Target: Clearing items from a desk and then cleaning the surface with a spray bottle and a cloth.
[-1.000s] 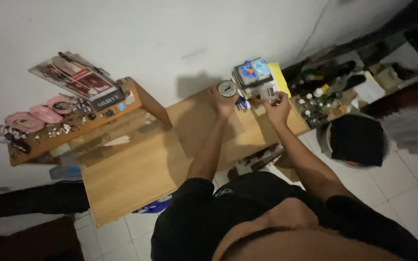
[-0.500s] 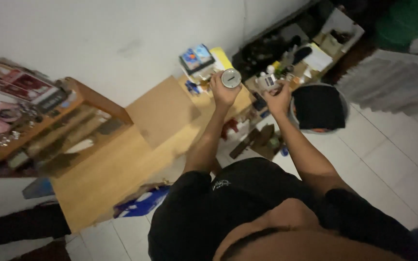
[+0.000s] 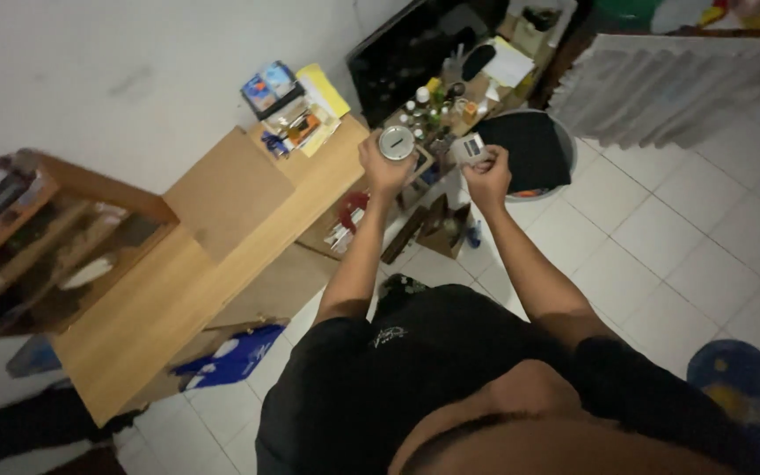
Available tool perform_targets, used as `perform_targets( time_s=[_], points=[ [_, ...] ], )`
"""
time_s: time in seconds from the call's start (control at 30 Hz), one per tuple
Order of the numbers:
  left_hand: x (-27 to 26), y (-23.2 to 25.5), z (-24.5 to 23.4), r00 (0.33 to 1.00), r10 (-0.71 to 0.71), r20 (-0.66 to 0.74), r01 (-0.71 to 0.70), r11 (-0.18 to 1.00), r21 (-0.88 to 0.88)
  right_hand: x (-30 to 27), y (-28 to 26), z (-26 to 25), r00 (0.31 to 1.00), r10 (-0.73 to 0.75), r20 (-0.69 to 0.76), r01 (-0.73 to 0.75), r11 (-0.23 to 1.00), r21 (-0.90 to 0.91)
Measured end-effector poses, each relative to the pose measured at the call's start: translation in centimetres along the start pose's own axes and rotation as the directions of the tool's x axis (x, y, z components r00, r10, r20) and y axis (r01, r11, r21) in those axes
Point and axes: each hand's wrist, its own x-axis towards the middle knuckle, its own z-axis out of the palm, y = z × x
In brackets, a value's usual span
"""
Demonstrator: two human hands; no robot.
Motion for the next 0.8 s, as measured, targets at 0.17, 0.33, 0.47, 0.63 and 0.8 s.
perform_targets(
  time_s=[0.17,0.33,0.47,0.63,0.8],
  points=[
    [-0.3,-0.8,4.7,0.992,0.091,0.089,-0.090,0.996,-0.017,0.5,-0.3,-2.4,0.989,-0.036,-0.141,0.030,0.999,-0.045],
    [-1.0,4.1,7.0,0.968,0.186,0.171,-0.191,0.981,0.015,2.4,1.2,-5.4,0.987,0.025,-0.158,-0.035,0.997,-0.062],
    [-1.3,8.1,9.8,0.928,0.296,0.226,-0.278,0.954,-0.110,4.1,0.4,-9.6,0.979,-0.001,-0.203,-0.034,0.985,-0.168],
    [-0.3,7.5,19.5,0.879,0.362,0.310,-0.324,0.931,-0.168,5.7,-0.1,-14.3,0.944,0.078,-0.321,-0.126,0.983,-0.132],
    [-2.3,8.7,26.3,0.837,0.417,0.353,-0.356,0.907,-0.226,6.6,3.3,-18.3,0.882,0.169,-0.439,-0.211,0.976,-0.048]
  ],
)
